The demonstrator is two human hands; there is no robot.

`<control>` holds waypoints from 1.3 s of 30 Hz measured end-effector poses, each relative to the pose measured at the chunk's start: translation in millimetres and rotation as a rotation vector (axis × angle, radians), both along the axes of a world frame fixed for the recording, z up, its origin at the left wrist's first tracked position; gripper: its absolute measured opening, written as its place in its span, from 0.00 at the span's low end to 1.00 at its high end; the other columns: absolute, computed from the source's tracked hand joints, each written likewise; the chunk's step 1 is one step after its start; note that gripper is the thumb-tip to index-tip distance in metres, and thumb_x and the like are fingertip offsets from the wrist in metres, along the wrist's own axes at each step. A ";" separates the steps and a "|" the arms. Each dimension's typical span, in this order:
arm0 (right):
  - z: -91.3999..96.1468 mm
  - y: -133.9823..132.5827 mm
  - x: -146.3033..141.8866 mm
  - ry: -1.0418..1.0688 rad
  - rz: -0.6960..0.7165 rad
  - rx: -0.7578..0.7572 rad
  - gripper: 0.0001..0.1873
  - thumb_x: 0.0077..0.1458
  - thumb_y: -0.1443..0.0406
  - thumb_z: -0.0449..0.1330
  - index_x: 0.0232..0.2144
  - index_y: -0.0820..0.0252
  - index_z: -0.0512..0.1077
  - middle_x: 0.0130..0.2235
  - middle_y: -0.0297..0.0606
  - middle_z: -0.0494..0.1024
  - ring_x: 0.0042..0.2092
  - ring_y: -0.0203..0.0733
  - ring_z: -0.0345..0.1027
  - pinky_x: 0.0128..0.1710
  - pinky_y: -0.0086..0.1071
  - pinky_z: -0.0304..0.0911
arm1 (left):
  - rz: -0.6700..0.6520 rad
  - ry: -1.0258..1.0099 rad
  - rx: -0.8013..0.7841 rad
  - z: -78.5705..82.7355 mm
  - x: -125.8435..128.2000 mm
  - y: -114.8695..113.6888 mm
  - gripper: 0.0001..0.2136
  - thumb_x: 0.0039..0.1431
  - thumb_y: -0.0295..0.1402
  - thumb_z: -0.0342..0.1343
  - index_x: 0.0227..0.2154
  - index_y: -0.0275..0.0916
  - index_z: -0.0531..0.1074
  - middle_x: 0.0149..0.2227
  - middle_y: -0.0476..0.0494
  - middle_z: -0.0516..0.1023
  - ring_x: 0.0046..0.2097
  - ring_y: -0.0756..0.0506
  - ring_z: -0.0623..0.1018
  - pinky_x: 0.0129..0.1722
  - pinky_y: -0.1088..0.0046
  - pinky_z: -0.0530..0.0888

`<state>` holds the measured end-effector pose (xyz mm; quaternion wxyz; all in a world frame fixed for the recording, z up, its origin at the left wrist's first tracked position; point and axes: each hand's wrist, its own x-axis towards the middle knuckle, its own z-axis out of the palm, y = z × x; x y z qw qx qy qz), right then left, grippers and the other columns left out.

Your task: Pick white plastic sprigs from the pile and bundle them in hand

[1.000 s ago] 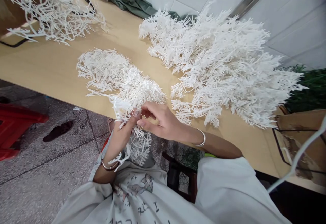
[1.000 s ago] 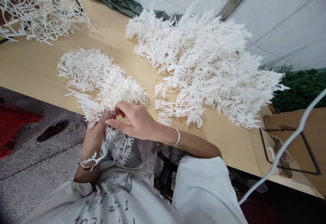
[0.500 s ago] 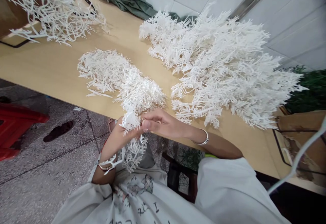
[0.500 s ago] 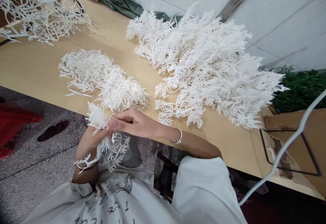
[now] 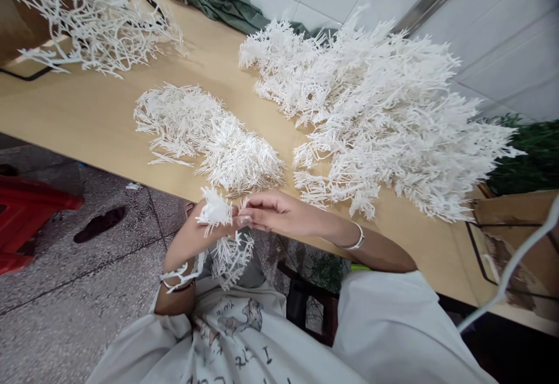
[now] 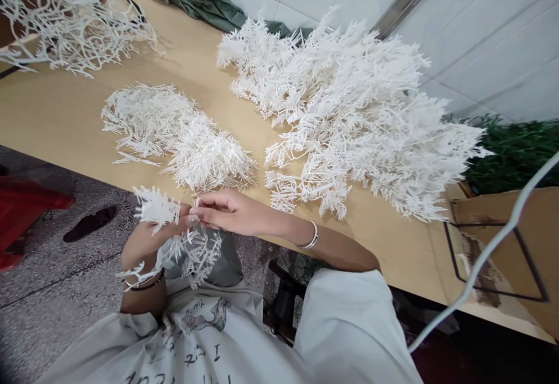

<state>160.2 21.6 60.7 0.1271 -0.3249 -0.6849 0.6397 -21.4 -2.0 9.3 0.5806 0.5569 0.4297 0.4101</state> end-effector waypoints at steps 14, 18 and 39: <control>-8.4 -3.9 0.2 -0.068 -0.137 0.468 0.20 0.61 0.65 0.50 0.17 0.63 0.58 0.17 0.25 0.52 0.21 0.25 0.43 0.21 0.25 0.41 | -0.037 -0.035 0.041 -14.8 1.0 -1.5 0.12 0.50 0.34 0.61 0.18 0.37 0.66 0.20 0.51 0.67 0.26 0.51 0.65 0.29 0.74 0.64; -5.7 -10.1 -3.6 0.054 -0.144 0.471 0.19 0.61 0.64 0.48 0.18 0.61 0.56 0.19 0.26 0.52 0.21 0.26 0.44 0.21 0.24 0.43 | -0.086 -0.256 -0.115 -13.2 5.2 -4.5 0.12 0.48 0.37 0.61 0.19 0.37 0.65 0.18 0.53 0.64 0.20 0.54 0.62 0.20 0.76 0.60; -4.9 36.0 19.4 -0.398 -0.480 0.842 0.23 0.55 0.65 0.53 0.13 0.60 0.48 0.16 0.26 0.48 0.20 0.27 0.42 0.23 0.28 0.41 | 0.032 -0.638 -0.218 -1.2 13.0 0.1 0.11 0.56 0.38 0.56 0.23 0.38 0.67 0.17 0.55 0.60 0.16 0.57 0.56 0.14 0.82 0.54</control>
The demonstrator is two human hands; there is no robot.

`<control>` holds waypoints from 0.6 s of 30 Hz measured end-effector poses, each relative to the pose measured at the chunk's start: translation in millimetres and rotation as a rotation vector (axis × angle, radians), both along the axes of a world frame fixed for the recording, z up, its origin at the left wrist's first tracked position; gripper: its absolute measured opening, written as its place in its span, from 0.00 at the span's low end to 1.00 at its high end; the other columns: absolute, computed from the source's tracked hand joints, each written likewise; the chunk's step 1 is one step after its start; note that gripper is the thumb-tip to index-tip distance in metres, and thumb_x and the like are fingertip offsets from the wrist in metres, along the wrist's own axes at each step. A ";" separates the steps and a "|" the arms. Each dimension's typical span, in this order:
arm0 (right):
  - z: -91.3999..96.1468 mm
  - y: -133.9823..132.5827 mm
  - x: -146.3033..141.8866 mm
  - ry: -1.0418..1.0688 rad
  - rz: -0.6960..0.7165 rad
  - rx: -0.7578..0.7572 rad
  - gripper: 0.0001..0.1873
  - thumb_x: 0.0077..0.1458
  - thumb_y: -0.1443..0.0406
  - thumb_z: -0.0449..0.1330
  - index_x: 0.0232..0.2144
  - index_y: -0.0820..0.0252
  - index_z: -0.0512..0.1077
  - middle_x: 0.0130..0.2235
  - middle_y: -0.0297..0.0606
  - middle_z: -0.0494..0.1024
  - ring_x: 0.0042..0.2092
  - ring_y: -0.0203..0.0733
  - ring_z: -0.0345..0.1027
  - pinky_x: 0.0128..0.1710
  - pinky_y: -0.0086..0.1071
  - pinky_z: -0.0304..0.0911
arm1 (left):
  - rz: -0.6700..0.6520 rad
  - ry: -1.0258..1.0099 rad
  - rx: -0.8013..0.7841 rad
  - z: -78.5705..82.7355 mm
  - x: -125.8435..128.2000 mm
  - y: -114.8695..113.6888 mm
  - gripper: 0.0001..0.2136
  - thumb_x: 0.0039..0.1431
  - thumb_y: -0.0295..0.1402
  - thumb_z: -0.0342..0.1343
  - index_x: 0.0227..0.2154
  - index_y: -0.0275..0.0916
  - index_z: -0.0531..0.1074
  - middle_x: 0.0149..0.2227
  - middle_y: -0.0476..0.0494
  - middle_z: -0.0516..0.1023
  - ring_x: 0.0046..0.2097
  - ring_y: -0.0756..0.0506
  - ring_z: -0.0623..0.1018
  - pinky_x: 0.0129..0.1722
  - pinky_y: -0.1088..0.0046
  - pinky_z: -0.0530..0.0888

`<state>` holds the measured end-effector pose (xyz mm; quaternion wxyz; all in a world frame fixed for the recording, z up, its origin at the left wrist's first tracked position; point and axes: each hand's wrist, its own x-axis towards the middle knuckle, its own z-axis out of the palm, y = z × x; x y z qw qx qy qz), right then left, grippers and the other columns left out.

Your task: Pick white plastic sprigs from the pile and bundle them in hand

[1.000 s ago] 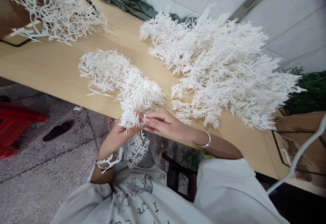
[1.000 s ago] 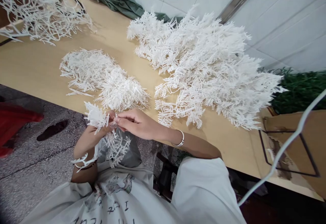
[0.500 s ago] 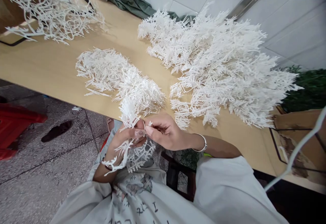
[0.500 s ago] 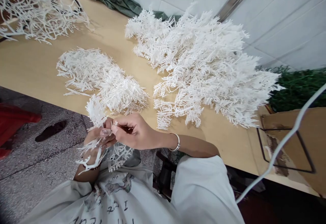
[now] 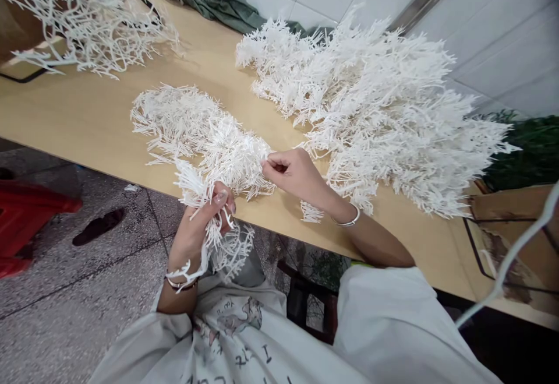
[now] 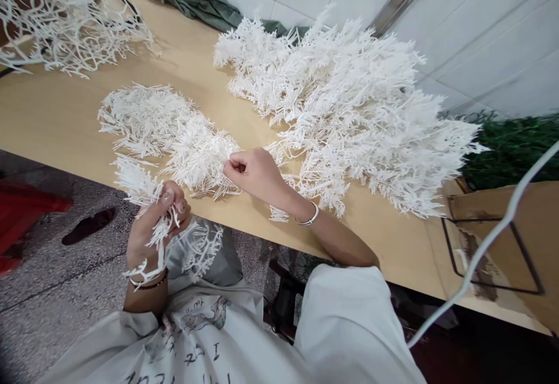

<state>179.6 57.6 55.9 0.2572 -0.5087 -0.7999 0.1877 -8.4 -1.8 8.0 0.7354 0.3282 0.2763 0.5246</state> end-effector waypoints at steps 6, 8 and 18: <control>-11.5 -2.1 -2.1 -0.057 -0.049 0.226 0.15 0.56 0.62 0.55 0.20 0.60 0.58 0.19 0.26 0.56 0.22 0.28 0.48 0.24 0.27 0.46 | 0.153 0.336 0.026 -3.5 4.1 -0.9 0.08 0.56 0.40 0.55 0.31 0.40 0.69 0.20 0.55 0.64 0.19 0.54 0.60 0.20 0.77 0.59; -11.3 -8.8 -7.3 0.041 0.071 0.321 0.13 0.57 0.60 0.55 0.25 0.60 0.60 0.22 0.28 0.61 0.23 0.28 0.52 0.24 0.26 0.49 | 0.163 0.419 0.038 -8.9 3.8 -2.4 0.09 0.56 0.40 0.56 0.31 0.40 0.71 0.21 0.54 0.67 0.21 0.53 0.64 0.23 0.77 0.63; -5.7 -36.9 -22.7 -0.075 0.380 0.269 0.17 0.58 0.54 0.54 0.24 0.60 0.61 0.24 0.31 0.66 0.26 0.32 0.59 0.27 0.27 0.54 | 0.244 0.656 0.024 -31.0 2.5 -12.3 0.20 0.52 0.44 0.58 0.46 0.41 0.72 0.47 0.44 0.77 0.53 0.42 0.72 0.54 0.69 0.66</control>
